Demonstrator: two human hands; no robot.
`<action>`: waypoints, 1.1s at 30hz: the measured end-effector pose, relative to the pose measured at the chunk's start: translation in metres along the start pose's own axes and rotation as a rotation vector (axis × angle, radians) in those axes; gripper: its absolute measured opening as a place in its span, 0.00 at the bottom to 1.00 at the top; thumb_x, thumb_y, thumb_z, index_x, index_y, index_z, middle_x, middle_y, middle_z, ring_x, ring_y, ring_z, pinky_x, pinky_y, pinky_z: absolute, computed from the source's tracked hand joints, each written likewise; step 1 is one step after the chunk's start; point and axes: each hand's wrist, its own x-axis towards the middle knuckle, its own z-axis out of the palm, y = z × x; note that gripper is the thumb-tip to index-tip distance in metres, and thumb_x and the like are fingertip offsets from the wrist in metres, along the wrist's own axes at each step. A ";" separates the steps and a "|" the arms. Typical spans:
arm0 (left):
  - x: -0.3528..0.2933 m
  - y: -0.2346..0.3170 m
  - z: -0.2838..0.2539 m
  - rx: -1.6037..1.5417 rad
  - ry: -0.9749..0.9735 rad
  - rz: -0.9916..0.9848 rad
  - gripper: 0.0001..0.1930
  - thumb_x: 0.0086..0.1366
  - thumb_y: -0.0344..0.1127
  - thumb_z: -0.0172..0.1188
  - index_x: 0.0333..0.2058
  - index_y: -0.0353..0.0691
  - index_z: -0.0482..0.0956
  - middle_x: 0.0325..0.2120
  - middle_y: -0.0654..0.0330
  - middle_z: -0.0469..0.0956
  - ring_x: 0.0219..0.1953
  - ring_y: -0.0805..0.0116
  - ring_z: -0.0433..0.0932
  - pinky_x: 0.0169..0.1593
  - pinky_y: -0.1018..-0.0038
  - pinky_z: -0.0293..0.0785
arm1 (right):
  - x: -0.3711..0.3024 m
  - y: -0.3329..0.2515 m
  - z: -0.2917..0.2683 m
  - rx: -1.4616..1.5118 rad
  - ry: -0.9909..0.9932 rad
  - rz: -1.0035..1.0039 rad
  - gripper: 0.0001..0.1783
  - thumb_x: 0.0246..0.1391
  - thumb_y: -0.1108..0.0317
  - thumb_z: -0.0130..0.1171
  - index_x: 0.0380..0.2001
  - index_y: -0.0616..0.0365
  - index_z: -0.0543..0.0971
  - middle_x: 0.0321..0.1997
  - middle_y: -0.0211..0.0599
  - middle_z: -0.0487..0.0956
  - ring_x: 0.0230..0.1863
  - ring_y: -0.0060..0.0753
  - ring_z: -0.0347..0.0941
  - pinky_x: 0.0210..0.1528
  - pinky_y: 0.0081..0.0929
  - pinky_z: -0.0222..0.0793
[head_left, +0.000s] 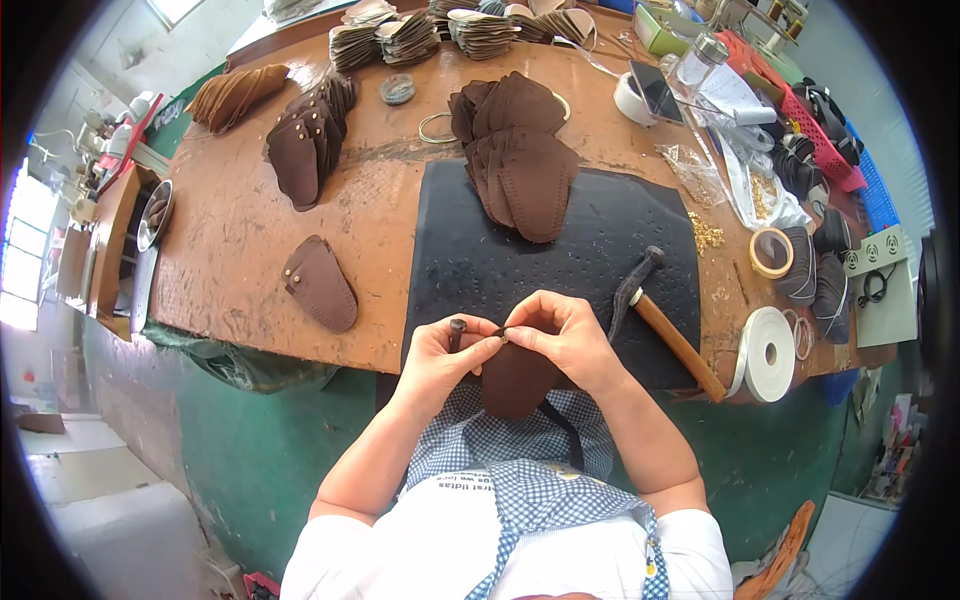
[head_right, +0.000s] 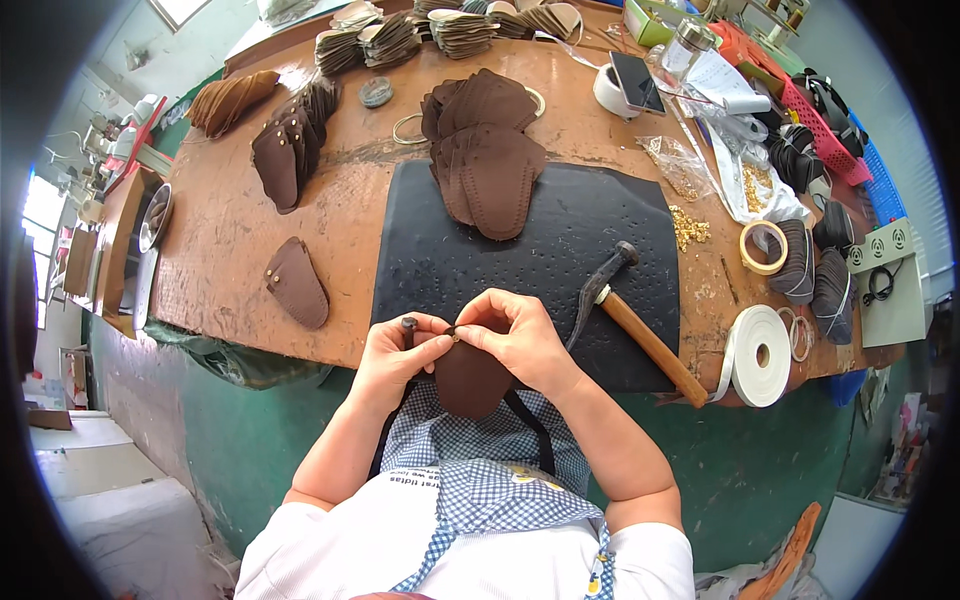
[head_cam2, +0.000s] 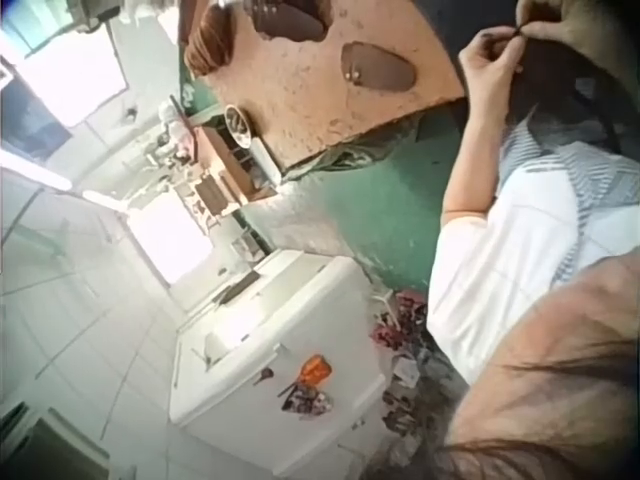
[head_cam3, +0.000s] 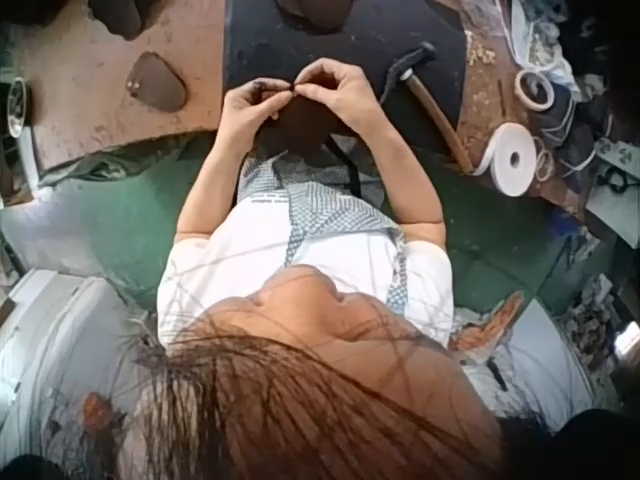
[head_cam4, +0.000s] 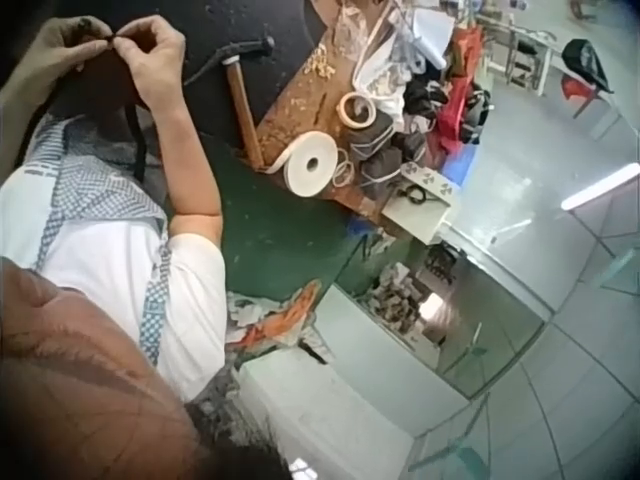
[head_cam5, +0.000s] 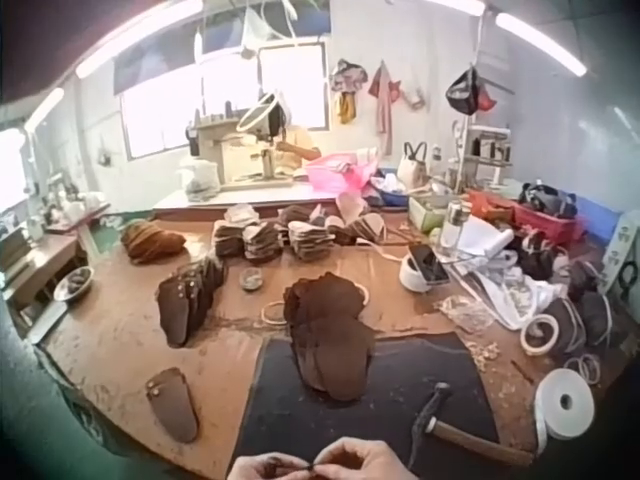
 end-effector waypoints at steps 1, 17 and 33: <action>0.000 0.000 0.000 0.002 -0.002 -0.001 0.08 0.62 0.28 0.68 0.40 0.35 0.82 0.27 0.67 0.81 0.26 0.83 0.73 0.30 0.86 0.69 | 0.000 0.001 0.000 0.035 -0.019 0.015 0.05 0.56 0.75 0.67 0.36 0.61 0.81 0.34 0.29 0.82 0.37 0.17 0.78 0.42 0.19 0.74; -0.003 -0.007 0.004 0.174 0.016 0.133 0.06 0.66 0.29 0.66 0.39 0.35 0.81 0.30 0.70 0.79 0.33 0.84 0.74 0.38 0.85 0.70 | -0.002 0.003 -0.002 0.102 -0.047 0.034 0.07 0.53 0.76 0.69 0.35 0.61 0.80 0.33 0.30 0.82 0.35 0.18 0.78 0.39 0.17 0.75; -0.002 -0.008 -0.002 0.277 -0.008 0.105 0.06 0.64 0.27 0.67 0.39 0.34 0.82 0.29 0.70 0.79 0.30 0.85 0.73 0.35 0.86 0.70 | -0.008 -0.004 -0.001 -0.072 -0.030 0.004 0.04 0.55 0.76 0.67 0.34 0.63 0.81 0.32 0.30 0.83 0.35 0.17 0.78 0.40 0.20 0.76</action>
